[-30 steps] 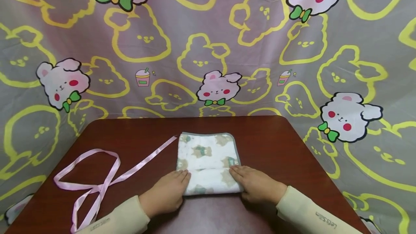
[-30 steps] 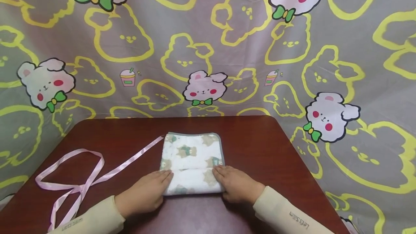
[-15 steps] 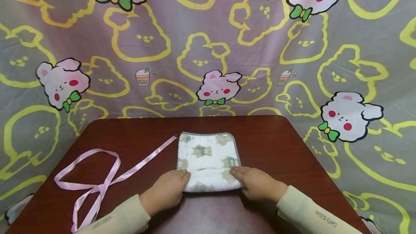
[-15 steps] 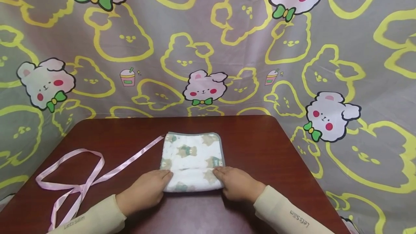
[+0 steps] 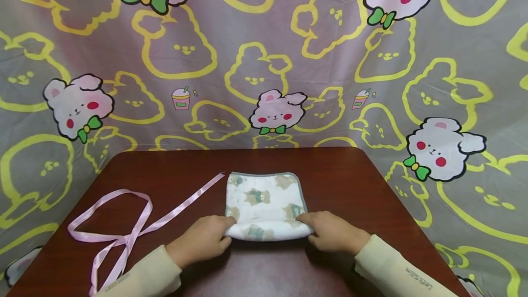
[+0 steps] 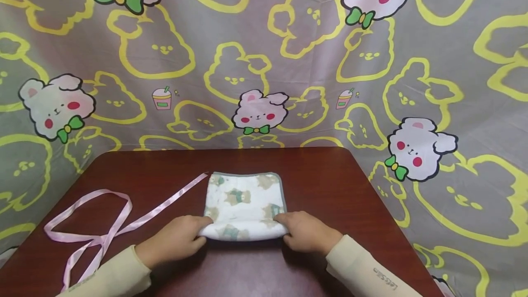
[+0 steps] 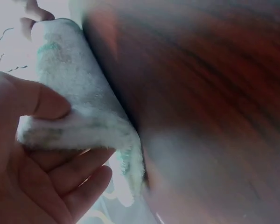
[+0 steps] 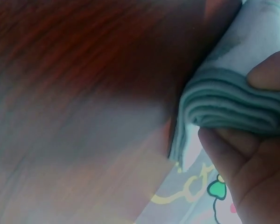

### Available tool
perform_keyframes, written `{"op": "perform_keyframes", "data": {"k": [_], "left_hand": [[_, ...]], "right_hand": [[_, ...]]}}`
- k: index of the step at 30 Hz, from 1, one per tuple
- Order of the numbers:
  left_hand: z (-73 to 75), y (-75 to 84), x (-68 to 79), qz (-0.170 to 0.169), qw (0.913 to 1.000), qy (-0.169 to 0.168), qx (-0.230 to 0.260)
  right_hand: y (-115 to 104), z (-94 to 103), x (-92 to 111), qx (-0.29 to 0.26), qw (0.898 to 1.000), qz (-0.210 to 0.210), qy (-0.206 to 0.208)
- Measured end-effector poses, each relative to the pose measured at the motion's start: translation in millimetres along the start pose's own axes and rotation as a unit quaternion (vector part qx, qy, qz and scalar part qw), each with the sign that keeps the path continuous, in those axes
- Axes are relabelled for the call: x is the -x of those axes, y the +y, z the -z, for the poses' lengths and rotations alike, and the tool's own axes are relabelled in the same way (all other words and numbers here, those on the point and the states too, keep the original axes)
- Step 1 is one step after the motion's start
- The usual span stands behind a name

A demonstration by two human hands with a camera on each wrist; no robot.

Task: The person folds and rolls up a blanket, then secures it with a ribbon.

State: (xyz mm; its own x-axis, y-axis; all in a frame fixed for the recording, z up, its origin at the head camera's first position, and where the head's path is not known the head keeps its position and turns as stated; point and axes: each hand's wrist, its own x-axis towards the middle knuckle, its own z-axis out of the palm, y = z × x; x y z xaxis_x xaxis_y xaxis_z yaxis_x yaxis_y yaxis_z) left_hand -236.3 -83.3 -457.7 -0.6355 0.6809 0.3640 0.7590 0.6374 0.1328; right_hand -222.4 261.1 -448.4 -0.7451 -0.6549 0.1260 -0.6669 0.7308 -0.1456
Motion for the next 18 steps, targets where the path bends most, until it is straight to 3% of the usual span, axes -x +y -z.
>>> {"op": "perform_keyframes", "data": {"k": [7, 18], "left_hand": [[3.6, -3.5, 3.0, 0.052, 0.9952, -0.007, 0.082], [4.4, -10.9, 5.3, 0.109, 0.9721, -0.03, 0.205]], "right_hand": [[5.1, 4.7, 2.0, -0.05, 0.998, -0.03, 0.008], [11.4, 5.2, 2.7, -0.145, 0.985, -0.085, 0.045]]}}
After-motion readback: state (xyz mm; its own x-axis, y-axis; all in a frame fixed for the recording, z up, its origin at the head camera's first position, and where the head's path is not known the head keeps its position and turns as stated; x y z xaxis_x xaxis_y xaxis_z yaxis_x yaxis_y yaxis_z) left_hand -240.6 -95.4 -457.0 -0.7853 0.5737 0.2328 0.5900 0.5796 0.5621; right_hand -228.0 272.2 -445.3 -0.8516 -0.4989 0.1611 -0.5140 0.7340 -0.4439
